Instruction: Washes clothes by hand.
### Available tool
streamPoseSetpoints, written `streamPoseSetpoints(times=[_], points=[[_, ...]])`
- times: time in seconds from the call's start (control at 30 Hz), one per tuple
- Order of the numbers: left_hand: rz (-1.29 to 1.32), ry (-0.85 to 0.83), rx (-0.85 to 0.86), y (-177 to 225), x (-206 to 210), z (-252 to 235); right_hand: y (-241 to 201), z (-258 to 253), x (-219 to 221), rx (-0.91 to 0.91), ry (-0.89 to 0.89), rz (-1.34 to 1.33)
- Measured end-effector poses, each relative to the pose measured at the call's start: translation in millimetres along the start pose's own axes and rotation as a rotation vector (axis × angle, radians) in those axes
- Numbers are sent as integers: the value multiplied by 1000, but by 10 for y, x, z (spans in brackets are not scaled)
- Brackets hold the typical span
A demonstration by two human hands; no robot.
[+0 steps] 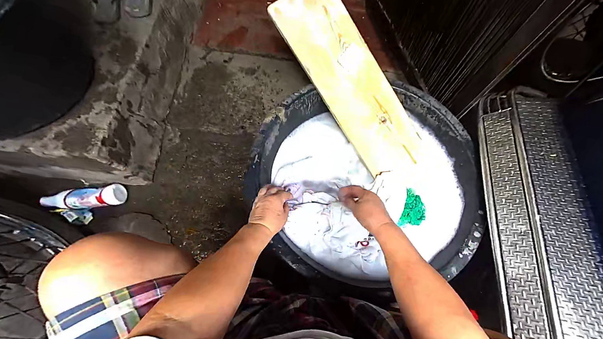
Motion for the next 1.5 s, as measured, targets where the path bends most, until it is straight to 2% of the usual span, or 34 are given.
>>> streamPoseSetpoints(times=[0.13, 0.23, 0.37, 0.5, 0.67, 0.8, 0.9, 1.03, 1.17, 1.3, 1.43, 1.5], points=[[-40, -23, 94, 1, 200, 18, 253, -181, -85, 284, 133, -779], [-103, -31, 149, -10, 313, 21, 364, -506, 60, 415, 202, -1154], [-117, 0, 190, -5, 329, 7, 268, -1064, 274, 418, 244, -1451], [-63, 84, 214, -18, 302, 22, 242, -1546, 343, 342, 373, -1744], [-19, 179, 229, -19, 238, 41, 224, -1894, 373, 264, 450, -1945], [0, 223, 227, -27, 201, 61, 284, -1996, 394, 249, 487, -2011], [14, 322, 248, -50, 180, 83, 312, -1894, 431, 231, 494, -2026], [22, 411, 281, -40, 122, 118, 331, -1559, 683, 310, 434, -2003], [4, 515, 346, 49, 35, 223, 359, -1067, 1024, 431, 291, -1915], [-68, 581, 392, 113, 0, 277, 392, -606, 1202, 536, 123, -1698], [-38, 475, 395, 123, 41, 242, 499, -200, 1070, 650, -99, -1287], [-47, 403, 411, 142, 67, 229, 610, -28, 890, 623, -145, -1028]])
Point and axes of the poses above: each hand's wrist, its own z-axis away from the middle knuckle, its own x-axis out of the palm, y = z × x, the point moved 9 cm from there along -z, towards the middle knuckle, and after that the axes turned 3 degrees about y, right-handed, at the moved point
